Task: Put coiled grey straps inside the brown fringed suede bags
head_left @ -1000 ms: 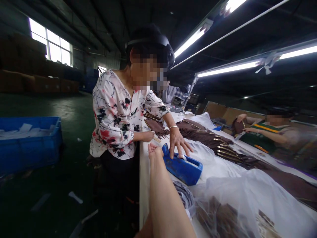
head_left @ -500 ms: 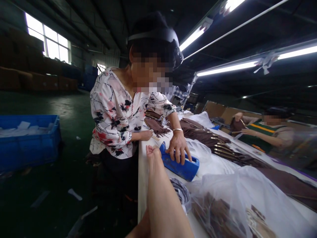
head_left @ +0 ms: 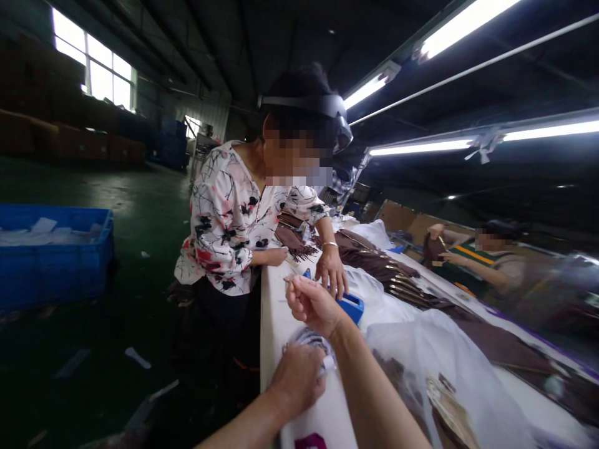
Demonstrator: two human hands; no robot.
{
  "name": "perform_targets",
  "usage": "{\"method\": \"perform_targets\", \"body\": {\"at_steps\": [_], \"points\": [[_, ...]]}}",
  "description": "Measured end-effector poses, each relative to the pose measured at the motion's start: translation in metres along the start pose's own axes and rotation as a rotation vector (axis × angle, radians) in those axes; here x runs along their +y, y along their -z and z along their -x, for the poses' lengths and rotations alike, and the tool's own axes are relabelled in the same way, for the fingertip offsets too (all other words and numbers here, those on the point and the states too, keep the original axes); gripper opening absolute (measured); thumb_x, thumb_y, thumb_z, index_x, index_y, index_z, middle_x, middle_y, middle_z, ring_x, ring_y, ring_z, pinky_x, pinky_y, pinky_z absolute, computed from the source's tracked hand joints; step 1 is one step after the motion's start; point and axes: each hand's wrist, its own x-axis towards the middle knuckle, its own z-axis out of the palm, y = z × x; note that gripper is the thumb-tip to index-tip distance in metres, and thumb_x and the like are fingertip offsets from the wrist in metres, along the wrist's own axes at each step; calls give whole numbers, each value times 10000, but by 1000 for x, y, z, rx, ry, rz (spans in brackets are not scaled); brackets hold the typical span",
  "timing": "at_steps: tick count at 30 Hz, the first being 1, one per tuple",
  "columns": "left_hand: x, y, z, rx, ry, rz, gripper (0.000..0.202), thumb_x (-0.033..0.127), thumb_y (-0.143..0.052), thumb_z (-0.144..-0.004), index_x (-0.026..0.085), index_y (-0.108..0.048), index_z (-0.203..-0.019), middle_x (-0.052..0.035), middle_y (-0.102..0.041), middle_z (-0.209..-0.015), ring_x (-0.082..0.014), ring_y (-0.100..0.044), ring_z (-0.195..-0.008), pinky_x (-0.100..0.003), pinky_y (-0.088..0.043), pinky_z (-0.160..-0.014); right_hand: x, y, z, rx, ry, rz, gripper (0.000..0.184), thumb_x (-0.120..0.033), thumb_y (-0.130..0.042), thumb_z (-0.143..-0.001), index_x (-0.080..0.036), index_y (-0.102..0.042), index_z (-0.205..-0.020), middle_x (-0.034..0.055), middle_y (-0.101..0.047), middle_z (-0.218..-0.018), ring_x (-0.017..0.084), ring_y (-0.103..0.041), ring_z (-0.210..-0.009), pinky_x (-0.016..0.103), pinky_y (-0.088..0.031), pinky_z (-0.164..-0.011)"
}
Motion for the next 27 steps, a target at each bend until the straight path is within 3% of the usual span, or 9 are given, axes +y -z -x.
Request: {"method": "perform_targets", "body": {"at_steps": [2, 5, 10, 14, 18, 20, 23, 27], "points": [[4, 3, 7, 53, 4, 143, 105, 121, -596, -753, 151, -617, -851, -82, -647, -848, -256, -604, -858, -435, -456, -873, -16, 1, 52, 33, -26, 86, 403, -470, -830, -719, -160, -575, -685, -39, -586, -553, 55, -427, -366, 140, -304, -314], [2, 11, 6, 141, 16, 355, 121, 109, -579, -695, 174, -579, -798, -57, -610, -782, -237, -571, -810, -381, -419, -854, -32, -1, 134, 106, -78, 205, 389, -466, -813, -751, -150, -596, -684, -10, -618, -559, 66, -479, -388, 135, -325, -337], [17, 41, -5, 248, 93, 535, 24, 180, -533, -738, 187, -522, -758, 16, -481, -640, -155, -470, -622, -270, -378, -645, -28, -12, 239, 308, -148, 505, 509, -642, -684, -803, -157, -576, -692, -26, -575, -563, 56, -441, -392, 145, -306, -364], [70, 73, 2, 247, 49, 769, 138, 308, -481, -800, 175, -514, -815, 40, -467, -617, -112, -426, -547, -219, -342, -552, -27, -42, 276, 380, -50, 488, 502, -635, -671, -821, -158, -569, -701, -24, -562, -601, 56, -433, -434, 150, -323, -402], [136, 93, 34, 57, 50, 1373, 216, 362, -589, -726, 169, -493, -737, 50, -466, -551, -81, -388, -494, -201, -318, -512, -43, -79, 295, 363, 111, 440, 454, -583, -672, -847, -165, -567, -706, -16, -559, -625, 72, -452, -460, 162, -348, -415], [162, 95, 52, -44, 80, 1574, 252, 376, -629, -703, 168, -489, -717, 46, -469, -537, -77, -381, -483, -201, -308, -498, -48, -92, 307, 356, 157, 442, 431, -555, -661, -868, -166, -571, -705, -18, -550, -618, 74, -449, -458, 166, -347, -414], [188, 93, 75, -135, 71, 1641, 275, 385, -657, -696, 159, -502, -727, 42, -476, -548, -76, -385, -492, -202, -318, -504, -49, -103, 326, 372, 145, 475, 433, -566, -655, -868, -167, -576, -720, -23, -543, -616, 72, -439, -456, 169, -342, -420], [207, 86, 95, -170, 34, 1531, 291, 374, -684, -683, 148, -529, -781, 44, -477, -598, -74, -386, -529, -195, -325, -519, -42, -106, 348, 449, 83, 547, 490, -640, -650, -822, -173, -555, -710, -40, -501, -567, 77, -409, -439, 181, -328, -416]]}}
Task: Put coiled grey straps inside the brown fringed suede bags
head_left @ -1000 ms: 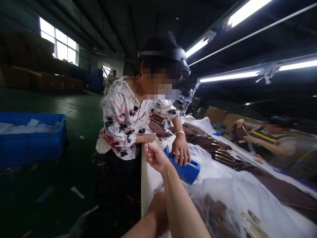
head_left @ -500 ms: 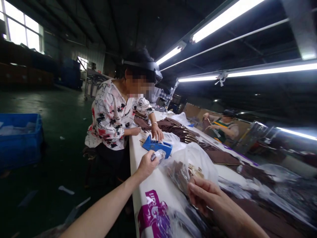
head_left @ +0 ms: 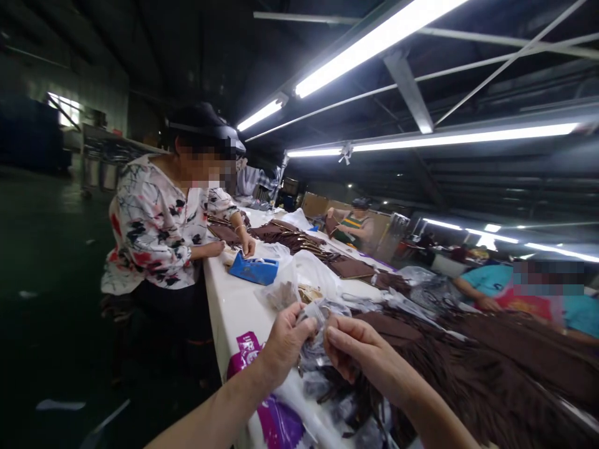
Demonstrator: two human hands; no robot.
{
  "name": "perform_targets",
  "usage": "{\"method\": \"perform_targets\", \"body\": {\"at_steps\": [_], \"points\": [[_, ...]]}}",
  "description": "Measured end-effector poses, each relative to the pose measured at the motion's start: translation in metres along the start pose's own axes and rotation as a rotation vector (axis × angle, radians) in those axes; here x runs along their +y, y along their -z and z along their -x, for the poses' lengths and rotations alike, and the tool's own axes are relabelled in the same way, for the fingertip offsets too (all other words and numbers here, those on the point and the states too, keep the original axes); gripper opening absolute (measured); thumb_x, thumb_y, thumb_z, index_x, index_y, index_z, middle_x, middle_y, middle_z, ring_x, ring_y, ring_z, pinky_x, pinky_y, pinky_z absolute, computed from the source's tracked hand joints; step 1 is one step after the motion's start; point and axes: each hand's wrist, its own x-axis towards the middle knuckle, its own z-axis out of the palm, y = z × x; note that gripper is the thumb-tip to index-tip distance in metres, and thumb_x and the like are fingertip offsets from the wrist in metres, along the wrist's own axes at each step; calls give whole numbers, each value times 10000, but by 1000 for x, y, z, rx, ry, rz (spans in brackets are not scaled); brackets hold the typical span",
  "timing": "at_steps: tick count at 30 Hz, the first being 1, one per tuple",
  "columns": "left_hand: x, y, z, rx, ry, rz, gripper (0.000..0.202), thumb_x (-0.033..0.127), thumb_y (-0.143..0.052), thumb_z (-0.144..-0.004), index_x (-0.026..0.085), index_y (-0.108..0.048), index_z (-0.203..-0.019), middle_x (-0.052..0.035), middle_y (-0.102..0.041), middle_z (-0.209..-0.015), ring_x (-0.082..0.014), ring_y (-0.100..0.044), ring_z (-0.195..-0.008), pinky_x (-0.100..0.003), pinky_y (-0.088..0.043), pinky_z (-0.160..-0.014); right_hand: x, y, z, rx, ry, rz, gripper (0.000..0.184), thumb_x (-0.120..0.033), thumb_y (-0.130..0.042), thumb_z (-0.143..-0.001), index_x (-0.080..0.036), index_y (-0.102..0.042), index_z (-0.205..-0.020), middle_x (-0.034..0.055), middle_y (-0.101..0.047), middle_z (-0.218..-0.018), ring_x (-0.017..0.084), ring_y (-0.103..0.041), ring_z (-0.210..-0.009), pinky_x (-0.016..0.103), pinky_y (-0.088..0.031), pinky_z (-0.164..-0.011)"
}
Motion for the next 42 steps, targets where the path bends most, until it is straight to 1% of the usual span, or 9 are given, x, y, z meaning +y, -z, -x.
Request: {"method": "perform_targets", "body": {"at_steps": [7, 10, 20, 25, 28, 30, 34, 39, 42], "points": [[-13, -20, 10, -27, -17, -164, 252, 358, -664, -721, 152, -552, -813, 42, -473, -642, -84, -394, -575, -192, -356, -551, 11, 6, 25, 150, -57, 62, 544, -692, -642, -757, -194, -492, -598, -59, -434, -484, 74, -323, -407, 195, -239, -385], [-17, -26, 11, -44, -17, -193, 254, 360, -648, -717, 148, -556, -821, 38, -475, -648, -91, -399, -581, -198, -362, -554, 12, 7, 34, 183, -65, 59, 544, -691, -644, -744, -198, -478, -586, -53, -437, -486, 81, -332, -423, 198, -246, -400], [-26, -40, 16, -63, 1, -185, 264, 366, -634, -722, 146, -546, -837, 32, -488, -663, -95, -408, -590, -201, -366, -562, 26, 11, 45, 321, -64, 52, 546, -708, -622, -716, -206, -472, -560, -69, -397, -438, 78, -316, -374, 209, -224, -368], [-27, -45, 19, -81, 23, -158, 294, 399, -667, -703, 156, -535, -803, 48, -457, -618, -87, -381, -552, -199, -334, -532, 29, 11, 47, 378, -128, 47, 559, -725, -644, -663, -215, -456, -531, -70, -376, -431, 81, -311, -358, 217, -209, -355], [-28, -47, 21, -101, 50, -104, 319, 428, -684, -706, 162, -529, -791, 43, -472, -620, -90, -407, -561, -200, -346, -545, 33, 12, 48, 397, -163, 35, 548, -711, -648, -666, -216, -464, -520, -66, -378, -412, 80, -305, -344, 221, -193, -351], [-30, -48, 21, -99, 56, -94, 362, 482, -686, -718, 164, -522, -774, 40, -477, -612, -93, -418, -560, -202, -343, -542, 37, 12, 48, 403, -199, 18, 546, -716, -649, -662, -214, -484, -524, -61, -392, -404, 81, -305, -331, 226, -190, -344], [-38, -49, 19, -15, 47, -172, 435, 556, -679, -729, 167, -490, -689, 58, -429, -546, -72, -360, -500, -199, -299, -499, 46, 12, 53, 401, -233, -33, 557, -726, -679, -639, -199, -521, -557, -36, -490, -453, 69, -315, -327, 221, -171, -341], [-45, -50, 19, 3, 59, -153, 394, 519, -648, -770, 179, -462, -699, 67, -428, -533, -69, -371, -473, -193, -307, -487, 54, 10, 60, 400, -176, -110, 529, -662, -761, -593, -166, -590, -659, 8, -644, -621, 56, -378, -355, 202, -229, -352], [-44, -50, 21, -31, 82, -151, 366, 502, -614, -799, 190, -442, -713, 71, -417, -529, -77, -383, -458, -199, -314, -484, 59, 7, 61, 444, -126, -144, 486, -603, -778, -605, -150, -613, -673, 10, -659, -644, 50, -391, -365, 193, -249, -360]]}}
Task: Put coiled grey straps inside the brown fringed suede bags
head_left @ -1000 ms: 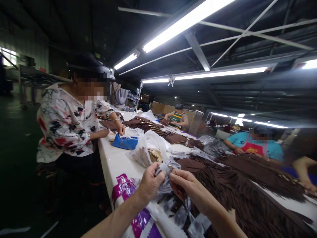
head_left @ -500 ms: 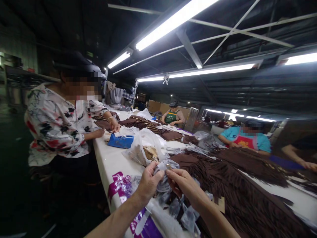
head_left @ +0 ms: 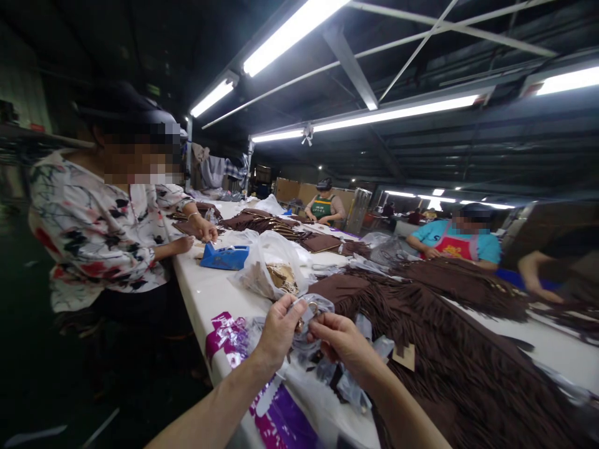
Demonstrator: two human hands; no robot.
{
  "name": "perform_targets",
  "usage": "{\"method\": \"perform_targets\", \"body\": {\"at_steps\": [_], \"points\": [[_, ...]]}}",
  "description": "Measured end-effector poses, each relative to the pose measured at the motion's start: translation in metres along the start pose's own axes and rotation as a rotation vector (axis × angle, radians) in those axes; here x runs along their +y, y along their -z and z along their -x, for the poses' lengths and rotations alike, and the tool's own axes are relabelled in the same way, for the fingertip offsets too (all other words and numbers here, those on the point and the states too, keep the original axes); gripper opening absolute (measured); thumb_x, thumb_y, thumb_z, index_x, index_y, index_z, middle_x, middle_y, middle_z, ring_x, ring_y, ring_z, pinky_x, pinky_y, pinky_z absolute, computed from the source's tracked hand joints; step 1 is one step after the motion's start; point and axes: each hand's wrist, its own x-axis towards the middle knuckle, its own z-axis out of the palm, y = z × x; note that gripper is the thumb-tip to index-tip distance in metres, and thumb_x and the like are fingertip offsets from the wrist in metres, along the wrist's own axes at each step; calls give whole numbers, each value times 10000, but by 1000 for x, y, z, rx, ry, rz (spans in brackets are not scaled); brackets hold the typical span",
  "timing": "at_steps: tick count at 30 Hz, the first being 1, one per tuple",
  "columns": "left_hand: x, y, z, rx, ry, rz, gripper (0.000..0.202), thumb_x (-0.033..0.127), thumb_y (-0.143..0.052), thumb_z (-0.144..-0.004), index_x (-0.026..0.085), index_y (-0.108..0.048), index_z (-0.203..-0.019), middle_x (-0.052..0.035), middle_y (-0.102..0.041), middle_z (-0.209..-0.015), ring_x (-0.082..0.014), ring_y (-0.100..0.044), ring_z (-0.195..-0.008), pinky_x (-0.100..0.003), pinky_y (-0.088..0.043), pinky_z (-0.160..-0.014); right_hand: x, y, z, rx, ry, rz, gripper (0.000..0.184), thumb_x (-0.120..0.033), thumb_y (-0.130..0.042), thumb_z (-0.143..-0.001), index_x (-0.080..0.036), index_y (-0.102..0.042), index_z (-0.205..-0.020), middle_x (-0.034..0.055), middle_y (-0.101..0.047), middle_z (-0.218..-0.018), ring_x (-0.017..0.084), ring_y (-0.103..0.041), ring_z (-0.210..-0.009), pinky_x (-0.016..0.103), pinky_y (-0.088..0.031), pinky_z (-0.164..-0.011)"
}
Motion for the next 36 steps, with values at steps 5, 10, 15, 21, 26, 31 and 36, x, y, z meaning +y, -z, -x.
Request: {"method": "perform_targets", "body": {"at_steps": [5, 10, 15, 21, 26, 31, 36], "points": [[13, -3, 12, -84, -114, -313, 277, 440, -527, -867, 191, -488, -754, 41, -455, -612, -111, -438, -554, -219, -356, -557, 14, -6, -4, 91, 20, -96, 491, -577, -821, -561, -139, -627, -663, -24, -583, -546, 46, -354, -335, 186, -229, -324], [21, -6, 30, -110, -285, -810, 177, 320, -385, -934, 208, -514, -886, 10, -549, -690, -165, -543, -648, -255, -354, -629, 28, -14, 1, 208, 53, -233, 540, -592, -873, -474, -161, -602, -656, -94, -420, -446, 45, -303, -356, 171, -174, -338], [15, -11, 37, -114, -330, -851, 179, 305, -343, -952, 210, -492, -978, -22, -604, -796, -185, -591, -734, -263, -400, -682, 36, -21, 11, 314, 134, -342, 501, -550, -890, -505, -169, -669, -746, -80, -470, -528, 47, -281, -419, 172, -188, -380], [8, -19, 40, -134, -350, -852, 161, 289, -359, -954, 204, -489, -995, -31, -615, -821, -184, -592, -736, -266, -412, -680, 46, -19, 20, 382, 222, -406, 425, -496, -899, -542, -190, -718, -773, -42, -565, -601, 99, -413, -514, 185, -316, -448], [4, -27, 42, -183, -391, -839, 180, 290, -375, -963, 202, -513, -1039, -45, -624, -884, -196, -598, -825, -279, -430, -738, 46, -10, 29, 426, 278, -466, 323, -383, -914, -553, -204, -738, -758, -27, -616, -619, 185, -564, -683, 253, -477, -642], [3, -33, 47, -179, -479, -905, 203, 249, -396, -969, 221, -534, -1115, -37, -624, -893, -206, -580, -851, -309, -436, -774, 44, 3, 34, 366, 283, -493, 311, -355, -919, -570, -206, -768, -797, 14, -715, -748, 208, -620, -757, 264, -500, -677], [-2, -43, 56, -142, -541, -1110, 248, 164, -520, -892, 244, -582, -1118, -60, -605, -973, -237, -565, -890, -354, -446, -791, 42, 14, 40, 216, 224, -683, 270, -319, -894, -626, -216, -783, -850, 59, -750, -852, 269, -661, -899, 353, -529, -808]]}}
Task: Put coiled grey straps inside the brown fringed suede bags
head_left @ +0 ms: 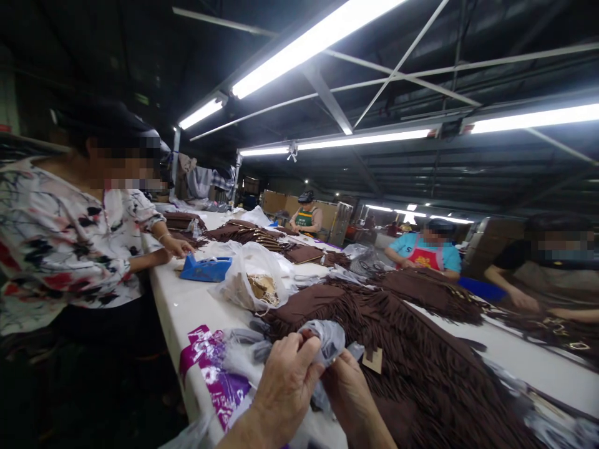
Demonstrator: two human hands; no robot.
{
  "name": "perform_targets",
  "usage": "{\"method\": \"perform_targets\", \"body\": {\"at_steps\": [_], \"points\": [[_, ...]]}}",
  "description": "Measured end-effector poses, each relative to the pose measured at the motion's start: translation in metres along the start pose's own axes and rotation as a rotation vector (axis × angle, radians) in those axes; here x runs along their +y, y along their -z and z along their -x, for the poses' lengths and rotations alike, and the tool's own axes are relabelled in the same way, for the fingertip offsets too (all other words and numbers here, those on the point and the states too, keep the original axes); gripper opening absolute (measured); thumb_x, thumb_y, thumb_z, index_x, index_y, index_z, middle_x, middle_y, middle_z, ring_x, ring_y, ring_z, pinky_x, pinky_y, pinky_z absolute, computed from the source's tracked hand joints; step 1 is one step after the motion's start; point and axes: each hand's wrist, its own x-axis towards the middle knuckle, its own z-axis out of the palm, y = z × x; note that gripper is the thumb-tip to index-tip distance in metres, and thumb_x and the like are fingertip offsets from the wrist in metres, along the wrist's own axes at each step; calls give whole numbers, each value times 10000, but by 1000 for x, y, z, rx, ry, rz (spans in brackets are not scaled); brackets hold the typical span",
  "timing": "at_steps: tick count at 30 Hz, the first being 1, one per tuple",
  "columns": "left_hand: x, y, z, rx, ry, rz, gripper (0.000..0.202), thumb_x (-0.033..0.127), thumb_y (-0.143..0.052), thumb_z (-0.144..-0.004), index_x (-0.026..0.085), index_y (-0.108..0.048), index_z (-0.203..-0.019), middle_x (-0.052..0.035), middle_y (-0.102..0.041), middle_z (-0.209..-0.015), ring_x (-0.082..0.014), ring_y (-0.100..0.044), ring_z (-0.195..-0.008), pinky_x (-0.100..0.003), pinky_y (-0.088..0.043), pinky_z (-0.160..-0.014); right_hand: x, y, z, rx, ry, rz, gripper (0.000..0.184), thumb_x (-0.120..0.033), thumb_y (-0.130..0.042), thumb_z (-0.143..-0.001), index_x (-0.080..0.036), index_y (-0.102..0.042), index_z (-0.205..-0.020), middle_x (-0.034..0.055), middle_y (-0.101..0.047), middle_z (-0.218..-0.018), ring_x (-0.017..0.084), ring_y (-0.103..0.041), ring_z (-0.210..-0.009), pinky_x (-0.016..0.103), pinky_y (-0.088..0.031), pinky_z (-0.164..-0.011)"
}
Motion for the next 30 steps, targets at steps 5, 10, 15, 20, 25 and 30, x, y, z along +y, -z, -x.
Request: {"method": "perform_targets", "body": {"at_steps": [5, 10, 15, 20, 25, 30], "points": [[6, -5, 4, -29, 137, -21, 320, 161, -534, -871, 264, -599, -1167, -87, -583, -1068, -261, -567, -954, -394, -459, -843, -5, 8, 5, -164, -50, -84, 242, -323, -848, -662, -239, -784, -880, 57, -753, -971, 286, -642, -1013, 381, -503, -909], [9, 5, 2, -132, 151, 249, 279, 139, -571, -802, 232, -601, -1064, -63, -600, -1084, -216, -579, -986, -314, -451, -881, -6, 16, 2, -4, -77, 30, 323, -392, -886, -609, -235, -775, -869, 38, -758, -929, 266, -667, -934, 343, -521, -839], [-12, 10, -12, -44, 279, 304, 151, 96, -439, -826, 202, -498, -915, -65, -634, -939, -201, -612, -900, -300, -455, -844, -15, 21, -2, 51, -158, 3, 318, -402, -907, -559, -176, -773, -737, 41, -744, -724, 214, -670, -694, 294, -522, -682], [-19, 25, -17, 67, 165, 325, 136, 116, -412, -829, 202, -517, -822, -92, -631, -1051, -219, -577, -1051, -332, -442, -922, -27, 21, 1, 22, -162, -37, 321, -411, -904, -574, -180, -778, -759, 53, -755, -757, 219, -669, -711, 310, -513, -712], [-8, 27, -17, 126, 78, 378, 255, 40, -442, -702, 178, -594, -854, -57, -604, -941, -179, -563, -859, -290, -459, -793, -24, 18, 5, -56, -164, 36, 373, -465, -828, -651, -145, -786, -839, 85, -737, -776, 233, -631, -734, 313, -487, -696], [-18, 13, -20, -53, 114, 432, 353, 15, -442, -674, 170, -689, -873, -38, -591, -880, -146, -548, -778, -249, -447, -715, -22, 17, 7, -112, -209, 59, 411, -523, -785, -657, -142, -771, -809, 73, -674, -684, 219, -562, -626, 298, -423, -579]]}}
